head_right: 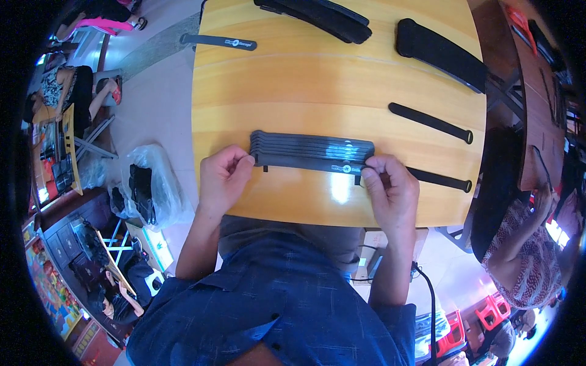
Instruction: Attaching multiple black elastic straps onto a plastic component using a pinned assembly jig.
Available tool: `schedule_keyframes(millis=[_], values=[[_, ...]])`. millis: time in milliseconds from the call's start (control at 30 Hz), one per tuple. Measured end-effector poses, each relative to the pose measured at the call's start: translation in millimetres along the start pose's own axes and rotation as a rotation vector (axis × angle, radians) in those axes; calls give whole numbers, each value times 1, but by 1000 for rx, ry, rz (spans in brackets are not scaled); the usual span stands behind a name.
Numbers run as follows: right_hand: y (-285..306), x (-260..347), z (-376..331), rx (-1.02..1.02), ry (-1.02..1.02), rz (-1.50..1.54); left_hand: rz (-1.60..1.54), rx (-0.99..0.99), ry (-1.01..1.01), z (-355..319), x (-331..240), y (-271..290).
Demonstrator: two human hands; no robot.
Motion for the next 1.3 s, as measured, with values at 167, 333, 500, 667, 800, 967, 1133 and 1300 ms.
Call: schedule_keyframes(millis=[167,333,500,667,800,967,1133,1300], values=[[-4,3,0,-18,-5,1,-8,-8,16,0,3,0],[-5,3,0,-19,26,-48,-22,-21,-4,0,1,0],[-4,3,0,-29,3,-43,-10,-21,-5,0,0,-1],[-4,2,0,-38,5,-22,34,-31,-25,1,-3,-1],[-6,2,0,-44,-9,-7,15,-25,-7,0,-3,-1],[-9,3,1,-65,-3,-28,35,-53,1,3,1,2],[-9,1,3,-69,24,-47,47,-43,-4,3,0,1],[-8,4,3,-69,32,-61,6,-53,9,1,0,-1]])
Point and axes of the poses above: each hand's wrist, its own z-axis towards the middle knuckle, its own y-axis out of the back of the hand, x = y × z, the point moved 2 cm from there along z, towards the middle knuckle, and after that the axes turned 15 degrees about z, right-handed, at the moved point
